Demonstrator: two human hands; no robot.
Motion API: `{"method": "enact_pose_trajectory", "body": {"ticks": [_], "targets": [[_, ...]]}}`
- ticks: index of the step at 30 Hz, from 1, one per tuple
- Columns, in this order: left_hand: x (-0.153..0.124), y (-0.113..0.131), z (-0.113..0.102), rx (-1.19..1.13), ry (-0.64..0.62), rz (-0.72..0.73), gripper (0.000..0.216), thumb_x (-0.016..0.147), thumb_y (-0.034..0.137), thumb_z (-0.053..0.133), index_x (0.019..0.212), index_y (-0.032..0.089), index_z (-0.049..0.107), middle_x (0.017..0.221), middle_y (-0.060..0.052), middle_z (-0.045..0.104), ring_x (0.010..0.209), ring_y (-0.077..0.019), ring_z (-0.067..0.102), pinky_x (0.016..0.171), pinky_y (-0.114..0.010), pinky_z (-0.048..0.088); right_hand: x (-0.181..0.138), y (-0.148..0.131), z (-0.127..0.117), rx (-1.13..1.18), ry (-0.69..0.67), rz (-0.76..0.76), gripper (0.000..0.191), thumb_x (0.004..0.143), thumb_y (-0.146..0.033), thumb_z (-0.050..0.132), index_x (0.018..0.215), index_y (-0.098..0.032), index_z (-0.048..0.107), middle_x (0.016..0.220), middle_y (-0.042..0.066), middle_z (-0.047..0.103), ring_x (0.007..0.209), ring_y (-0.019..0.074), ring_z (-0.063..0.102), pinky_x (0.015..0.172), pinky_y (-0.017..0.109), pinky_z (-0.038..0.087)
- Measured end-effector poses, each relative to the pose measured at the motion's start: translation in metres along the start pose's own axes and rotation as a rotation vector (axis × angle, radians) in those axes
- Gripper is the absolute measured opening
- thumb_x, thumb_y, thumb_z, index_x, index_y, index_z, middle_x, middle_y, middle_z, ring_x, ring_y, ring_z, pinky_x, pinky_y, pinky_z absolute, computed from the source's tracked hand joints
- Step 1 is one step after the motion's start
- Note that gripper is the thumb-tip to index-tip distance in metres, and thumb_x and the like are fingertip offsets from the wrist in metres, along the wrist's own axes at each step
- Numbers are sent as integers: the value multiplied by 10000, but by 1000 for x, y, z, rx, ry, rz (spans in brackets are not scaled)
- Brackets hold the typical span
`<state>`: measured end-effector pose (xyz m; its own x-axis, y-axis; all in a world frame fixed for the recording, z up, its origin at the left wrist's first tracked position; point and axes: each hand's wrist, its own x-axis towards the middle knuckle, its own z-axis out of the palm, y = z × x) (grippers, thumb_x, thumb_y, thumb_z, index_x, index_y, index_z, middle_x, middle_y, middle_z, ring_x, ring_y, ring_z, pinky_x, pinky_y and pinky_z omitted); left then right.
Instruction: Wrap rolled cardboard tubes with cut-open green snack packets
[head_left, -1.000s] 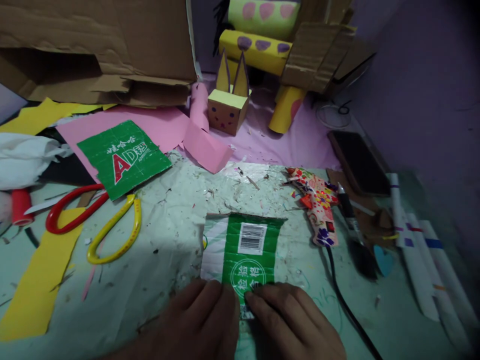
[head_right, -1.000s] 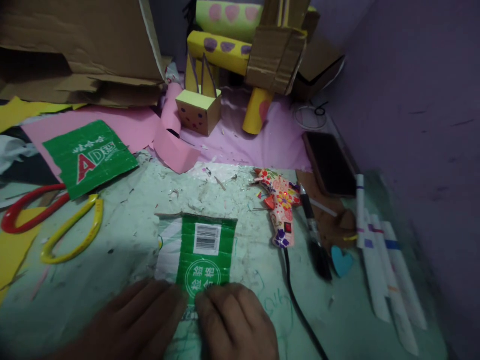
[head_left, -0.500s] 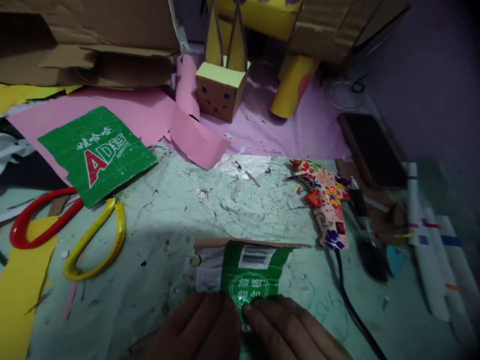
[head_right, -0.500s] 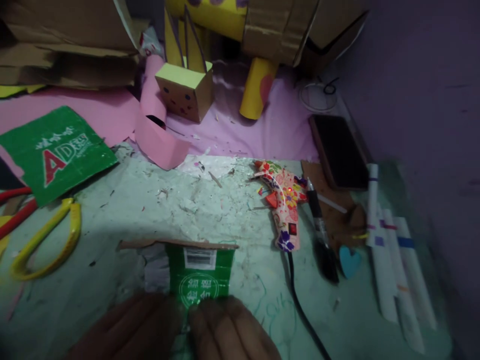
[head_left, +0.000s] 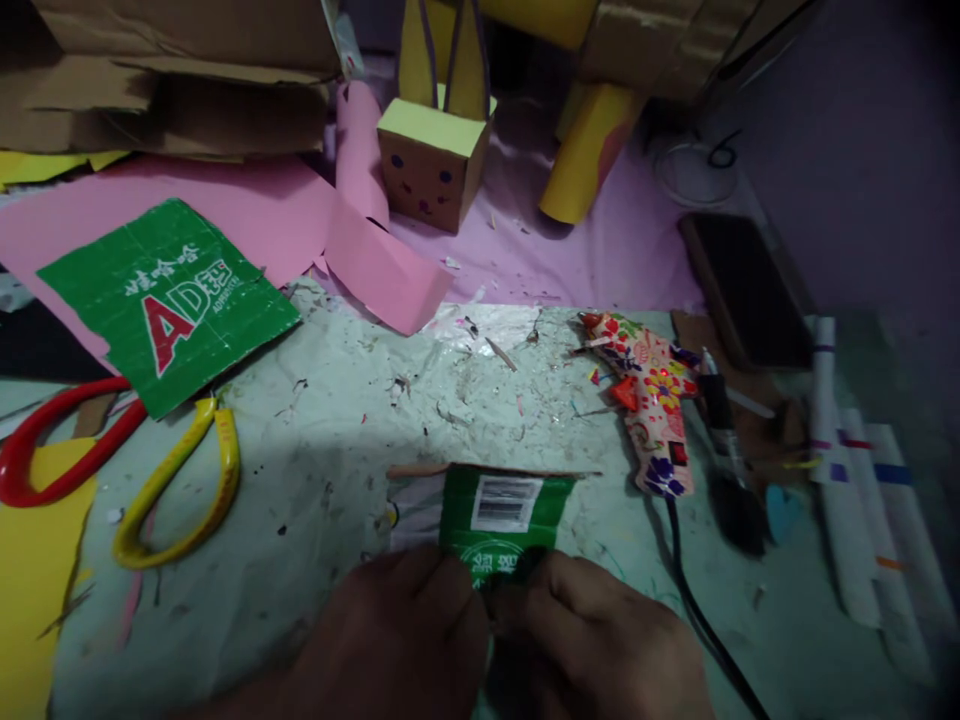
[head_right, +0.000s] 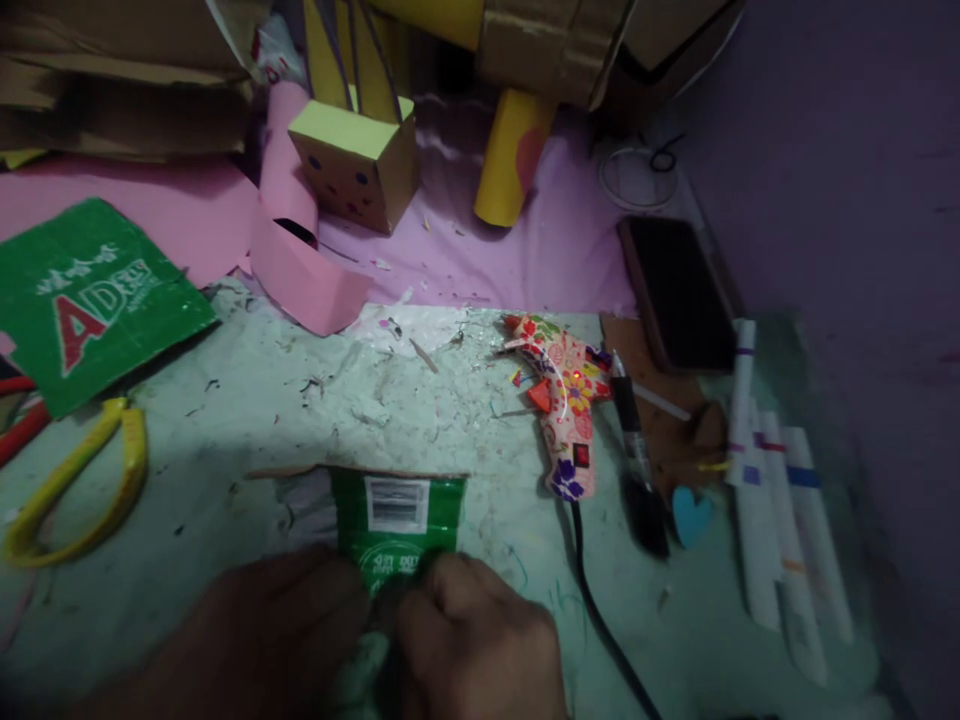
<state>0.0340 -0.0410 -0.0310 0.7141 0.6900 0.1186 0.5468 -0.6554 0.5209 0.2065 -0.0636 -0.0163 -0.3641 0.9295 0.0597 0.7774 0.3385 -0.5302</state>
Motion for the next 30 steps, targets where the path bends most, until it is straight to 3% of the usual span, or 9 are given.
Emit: {"method": "enact_pose_trajectory", "body": {"ticks": [6,11,14,18,24,30], "targets": [[3,0,-14,-111,-33,-63,107,574,78,465,589,184,469,592,-12,520,496,-135,414,434,-265,307,-5,6,5,216,94,-11,157,785,-118,529,805,-206,658,622,8,599,549,129,572,487,212,459],[-15,1,-22,-163,-18,-50,151,783,73,434,798,172,547,733,-34,575,659,-174,511,574,-291,428,-16,9,1,284,204,-148,173,765,-107,617,931,-154,633,751,40,655,668,141,596,584,244,508],[-27,1,-24,-222,55,-46,157,834,90,447,915,174,552,844,-38,600,739,-162,552,652,-278,457,-22,10,-3,250,212,-155,124,749,-74,627,854,-139,639,725,45,633,652,138,572,563,241,494],[-32,-1,-24,-248,113,-81,140,841,91,463,874,190,555,908,-31,610,778,-144,581,669,-245,462,-25,9,-1,260,222,-112,91,749,-70,624,798,-147,632,719,39,626,662,143,551,568,261,468],[-20,2,-20,-234,156,-55,181,803,57,423,695,181,500,682,-4,565,597,-127,526,530,-232,417,-24,8,9,215,192,-42,102,747,-64,575,745,-160,609,687,24,598,678,175,506,617,340,368],[-18,7,-17,-239,143,-137,203,782,58,393,693,188,523,693,-24,564,637,-151,544,555,-257,450,-25,6,8,214,182,-27,85,766,-81,554,745,-159,583,694,36,560,690,186,482,615,346,344]]}}
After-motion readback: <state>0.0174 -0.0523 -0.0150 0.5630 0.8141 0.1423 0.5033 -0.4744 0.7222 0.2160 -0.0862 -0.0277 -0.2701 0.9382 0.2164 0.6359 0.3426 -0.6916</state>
